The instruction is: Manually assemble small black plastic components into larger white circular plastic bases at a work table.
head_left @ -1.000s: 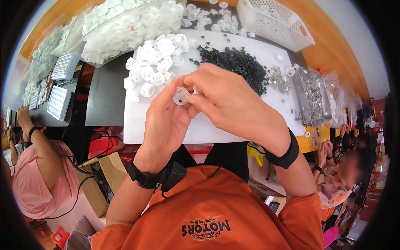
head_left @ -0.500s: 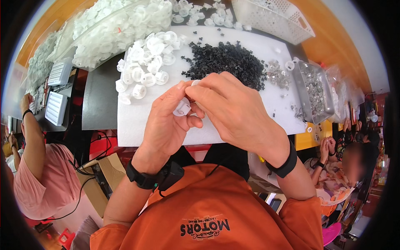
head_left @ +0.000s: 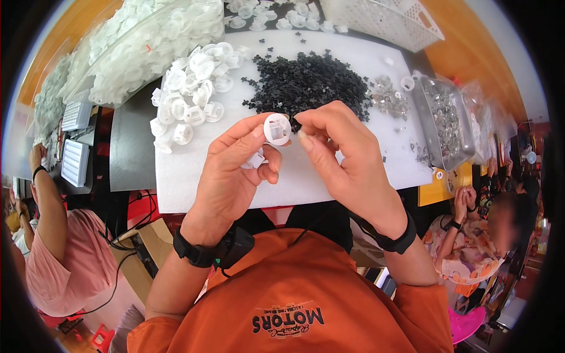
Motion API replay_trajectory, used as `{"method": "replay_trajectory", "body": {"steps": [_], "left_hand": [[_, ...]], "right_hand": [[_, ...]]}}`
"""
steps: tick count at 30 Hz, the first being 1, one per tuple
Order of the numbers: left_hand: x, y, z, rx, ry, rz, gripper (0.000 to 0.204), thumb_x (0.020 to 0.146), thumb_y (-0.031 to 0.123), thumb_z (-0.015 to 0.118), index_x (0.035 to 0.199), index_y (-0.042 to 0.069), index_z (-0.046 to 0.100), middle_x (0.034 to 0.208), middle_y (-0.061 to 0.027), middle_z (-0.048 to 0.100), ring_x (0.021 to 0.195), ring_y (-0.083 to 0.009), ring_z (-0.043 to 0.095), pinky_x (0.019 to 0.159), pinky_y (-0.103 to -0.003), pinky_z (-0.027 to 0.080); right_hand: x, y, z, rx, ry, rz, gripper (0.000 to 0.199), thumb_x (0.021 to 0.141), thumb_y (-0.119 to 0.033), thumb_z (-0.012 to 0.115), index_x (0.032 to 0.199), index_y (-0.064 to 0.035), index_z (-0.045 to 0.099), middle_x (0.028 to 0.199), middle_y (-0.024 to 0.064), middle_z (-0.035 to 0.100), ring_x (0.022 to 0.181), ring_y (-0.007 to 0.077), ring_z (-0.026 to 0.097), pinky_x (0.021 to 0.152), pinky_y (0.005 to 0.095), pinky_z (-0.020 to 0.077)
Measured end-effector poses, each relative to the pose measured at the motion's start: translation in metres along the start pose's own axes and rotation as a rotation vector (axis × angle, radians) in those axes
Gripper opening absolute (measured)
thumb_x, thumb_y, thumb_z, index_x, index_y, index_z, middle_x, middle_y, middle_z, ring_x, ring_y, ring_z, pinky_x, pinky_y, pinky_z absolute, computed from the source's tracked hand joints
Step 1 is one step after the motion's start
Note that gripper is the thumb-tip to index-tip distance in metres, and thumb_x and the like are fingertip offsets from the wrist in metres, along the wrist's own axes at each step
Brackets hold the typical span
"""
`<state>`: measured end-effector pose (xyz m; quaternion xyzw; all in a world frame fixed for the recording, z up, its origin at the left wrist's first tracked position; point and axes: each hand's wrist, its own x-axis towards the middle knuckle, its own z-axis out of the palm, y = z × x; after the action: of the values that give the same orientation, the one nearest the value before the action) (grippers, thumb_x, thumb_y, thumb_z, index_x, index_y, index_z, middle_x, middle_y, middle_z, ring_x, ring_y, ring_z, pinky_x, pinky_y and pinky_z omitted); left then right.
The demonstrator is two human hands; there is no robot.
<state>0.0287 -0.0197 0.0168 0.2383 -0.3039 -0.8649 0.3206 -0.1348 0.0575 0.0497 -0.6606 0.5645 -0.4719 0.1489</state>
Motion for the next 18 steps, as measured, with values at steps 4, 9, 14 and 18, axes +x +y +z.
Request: {"method": "replay_trajectory", "body": {"steps": [4,9,14,18], "left_hand": [[0.001,-0.002,0.0,0.039,-0.047,-0.019,0.028,0.093,0.016,0.055,0.115,0.0,0.059,0.091,-0.0089,0.064,0.065,-0.013,0.058,0.051,-0.026,0.048],[-0.001,-0.006,0.009,0.13,-0.034,-0.003,0.028,0.094,0.017,0.053,0.115,0.0,0.059,0.088,-0.0099,0.064,0.063,-0.0127,0.057,0.05,-0.025,0.046],[-0.002,-0.009,0.013,0.142,-0.059,0.036,0.03,0.097,0.025,0.049,0.109,0.0,0.06,0.081,-0.0115,0.064,0.053,-0.0118,0.052,0.042,-0.022,0.04],[-0.002,-0.006,0.015,0.193,-0.057,0.011,0.032,0.098,0.028,0.049,0.107,0.0,0.061,0.079,-0.0117,0.064,0.048,-0.0111,0.05,0.039,-0.022,0.036]], "right_hand": [[-0.003,0.007,0.003,0.172,-0.097,0.31,0.01,0.089,-0.01,0.059,0.086,-0.0001,0.058,0.075,0.0072,0.057,0.06,0.014,0.051,0.051,0.0256,0.0396],[0.0,0.005,0.001,0.439,-0.084,0.52,0.018,0.092,-0.015,0.058,0.081,0.0002,0.057,0.066,-0.0003,0.057,0.058,0.0032,0.041,0.049,0.022,0.0347],[-0.002,0.007,-0.004,0.472,-0.107,0.516,0.022,0.092,-0.016,0.057,0.077,0.0002,0.055,0.065,-0.002,0.055,0.056,0.0026,0.037,0.047,0.0224,0.0311],[-0.001,0.009,-0.012,0.37,-0.156,0.418,0.022,0.092,-0.015,0.057,0.077,0.0002,0.054,0.064,-0.0025,0.053,0.056,0.0029,0.036,0.046,0.0228,0.0301]]}}
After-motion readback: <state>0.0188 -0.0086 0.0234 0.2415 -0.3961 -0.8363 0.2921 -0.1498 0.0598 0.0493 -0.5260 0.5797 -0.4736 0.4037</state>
